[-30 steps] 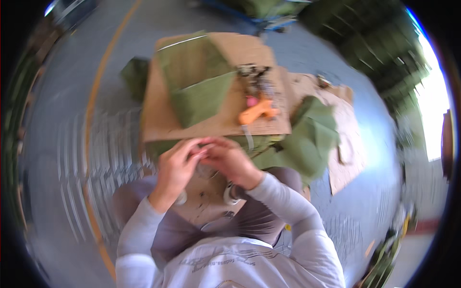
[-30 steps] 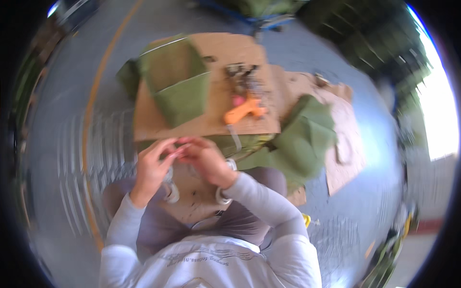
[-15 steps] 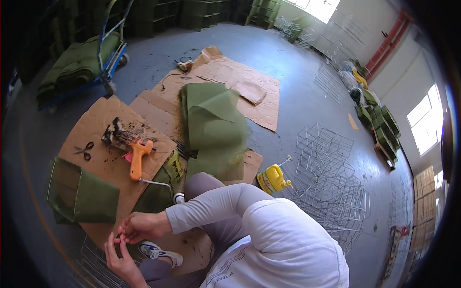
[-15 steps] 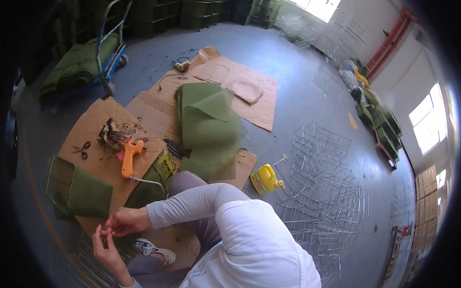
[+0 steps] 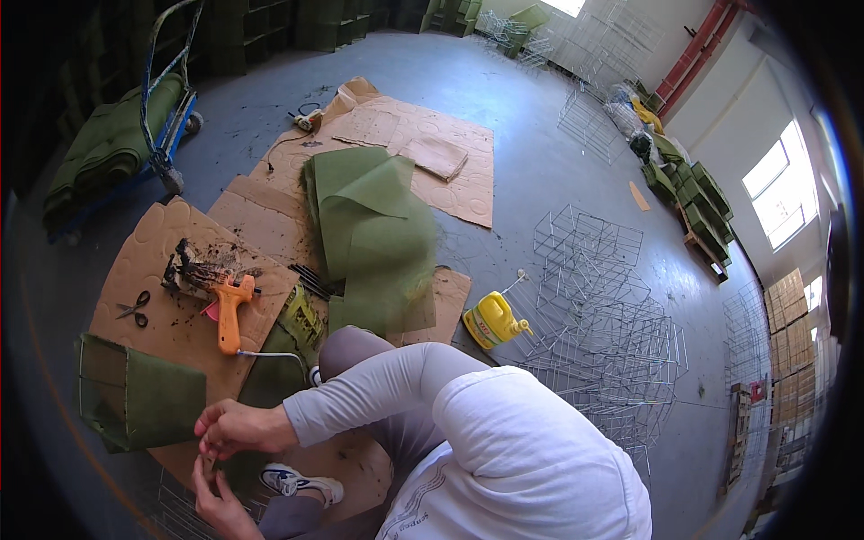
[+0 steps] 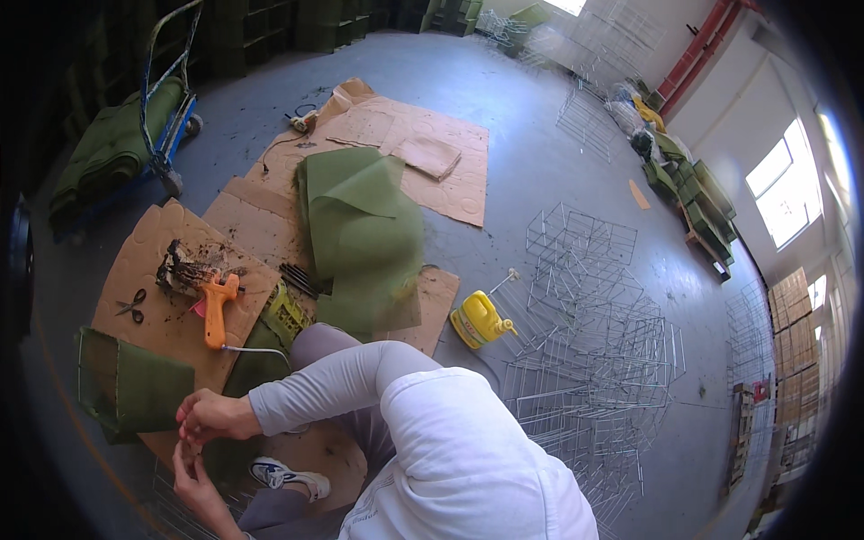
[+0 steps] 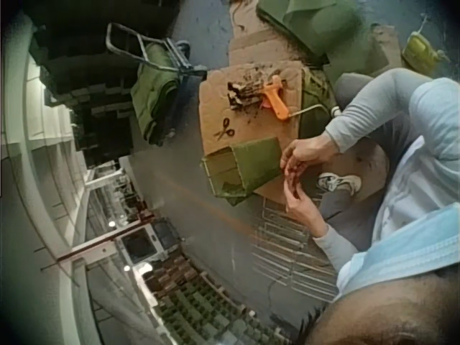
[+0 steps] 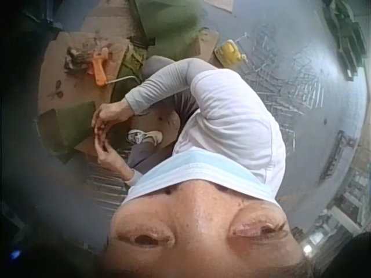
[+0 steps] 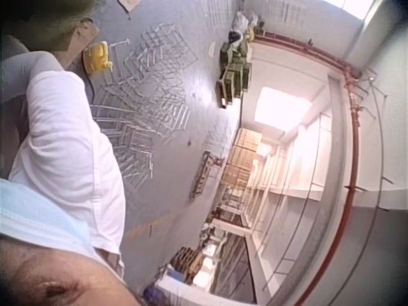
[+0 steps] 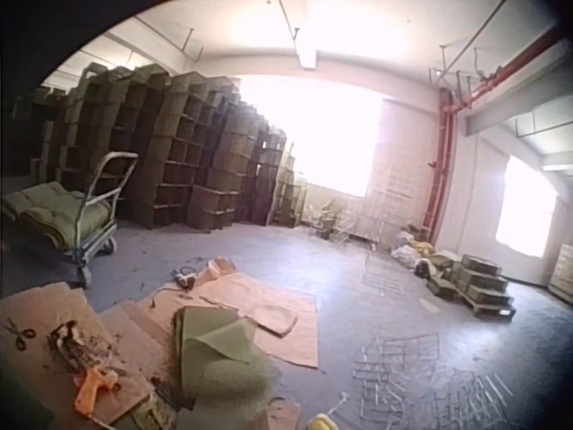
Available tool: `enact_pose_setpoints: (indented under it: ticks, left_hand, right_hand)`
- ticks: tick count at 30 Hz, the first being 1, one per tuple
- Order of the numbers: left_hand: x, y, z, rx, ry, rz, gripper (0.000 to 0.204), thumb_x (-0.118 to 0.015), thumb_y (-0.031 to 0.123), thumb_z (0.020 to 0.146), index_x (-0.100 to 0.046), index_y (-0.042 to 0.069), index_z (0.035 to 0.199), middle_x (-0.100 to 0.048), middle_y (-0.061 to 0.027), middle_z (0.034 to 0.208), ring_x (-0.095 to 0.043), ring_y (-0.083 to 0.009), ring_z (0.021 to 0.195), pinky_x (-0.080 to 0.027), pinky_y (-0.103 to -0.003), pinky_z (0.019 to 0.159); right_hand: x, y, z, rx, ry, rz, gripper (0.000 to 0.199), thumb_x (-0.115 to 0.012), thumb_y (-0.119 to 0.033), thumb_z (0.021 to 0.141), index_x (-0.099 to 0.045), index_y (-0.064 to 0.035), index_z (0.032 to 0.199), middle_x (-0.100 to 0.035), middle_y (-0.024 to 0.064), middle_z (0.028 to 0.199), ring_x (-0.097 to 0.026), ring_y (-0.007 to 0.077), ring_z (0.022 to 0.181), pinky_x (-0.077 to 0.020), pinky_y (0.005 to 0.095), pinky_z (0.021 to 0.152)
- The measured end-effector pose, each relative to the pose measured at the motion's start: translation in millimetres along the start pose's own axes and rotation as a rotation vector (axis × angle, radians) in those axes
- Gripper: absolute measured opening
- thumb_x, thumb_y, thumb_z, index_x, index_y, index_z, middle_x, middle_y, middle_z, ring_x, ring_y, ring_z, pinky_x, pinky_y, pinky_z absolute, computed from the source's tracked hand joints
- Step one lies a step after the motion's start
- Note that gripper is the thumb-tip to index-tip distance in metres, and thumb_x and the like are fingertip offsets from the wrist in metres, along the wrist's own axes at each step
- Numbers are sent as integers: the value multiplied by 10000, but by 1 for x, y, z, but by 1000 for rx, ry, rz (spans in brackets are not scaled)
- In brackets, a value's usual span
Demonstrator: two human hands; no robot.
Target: Assembling and securing green fabric liners onto metal frames using a hot glue gun.
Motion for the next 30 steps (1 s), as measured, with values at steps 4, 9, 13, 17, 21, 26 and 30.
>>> enact_pose_setpoints:
  ticks: [4,9,13,17,21,26,30]
  left_hand:
    - [-3,-16,-2,292,-105,-19,456,-574,-106,879,-552,-11,1324,-612,-186,1217,-652,-242,1026,-530,-351,881]
    - [-15,0,1,118,-117,-516,563,-582,-131,859,-467,-15,1397,-569,-164,1296,-577,-226,1183,-472,-329,998]
    - [-17,-9,0,119,-63,-556,512,-587,-114,880,-488,-25,1374,-581,-156,1279,-583,-209,1161,-483,-318,980]
    - [-14,-13,2,163,-25,-447,430,-609,-69,911,-525,-33,1332,-619,-91,1081,-607,-149,994,-501,-274,876]
    - [1,-17,-4,145,97,-368,384,-614,-41,930,-546,-30,1308,-582,-34,924,-570,-93,840,-490,-242,779]
    - [6,-12,-1,46,117,-283,403,-595,-20,948,-529,-18,1346,-582,-32,909,-552,-99,805,-491,-253,763]
    - [13,30,3,384,-70,-38,491,-589,5,948,-470,10,1424,-618,-91,1054,-592,-122,923,-492,-256,832]
  right_hand:
    - [-1,-7,1,18,42,-26,224,-583,-6,838,-534,-4,1056,-650,84,869,-646,168,779,-551,307,678]
    - [0,11,-5,-70,-45,-141,204,-596,-29,848,-561,-1,1047,-646,72,894,-651,150,813,-547,260,710]
    - [-2,13,-6,-51,-64,-147,162,-600,-10,831,-585,12,990,-649,82,896,-655,159,825,-566,279,733]
    - [-1,12,-7,-34,-84,-153,154,-603,-3,823,-588,4,976,-650,79,905,-656,162,837,-566,279,733]
    - [-1,17,-3,-60,-77,-238,177,-622,-20,812,-587,-7,986,-640,68,888,-653,156,835,-561,270,728]
    - [1,10,-7,-49,-8,-314,236,-634,-49,813,-576,3,1036,-619,60,857,-640,135,786,-541,258,686]
    - [10,-6,1,108,100,-354,300,-673,-122,834,-572,11,1083,-612,47,846,-616,125,705,-510,267,598]
Point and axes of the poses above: each hand's wrist, its own z-axis towards the middle knuckle, its own x-axis out of the back of the hand, y = z × x, the point moved 2 cm from there along z, towards the middle knuckle
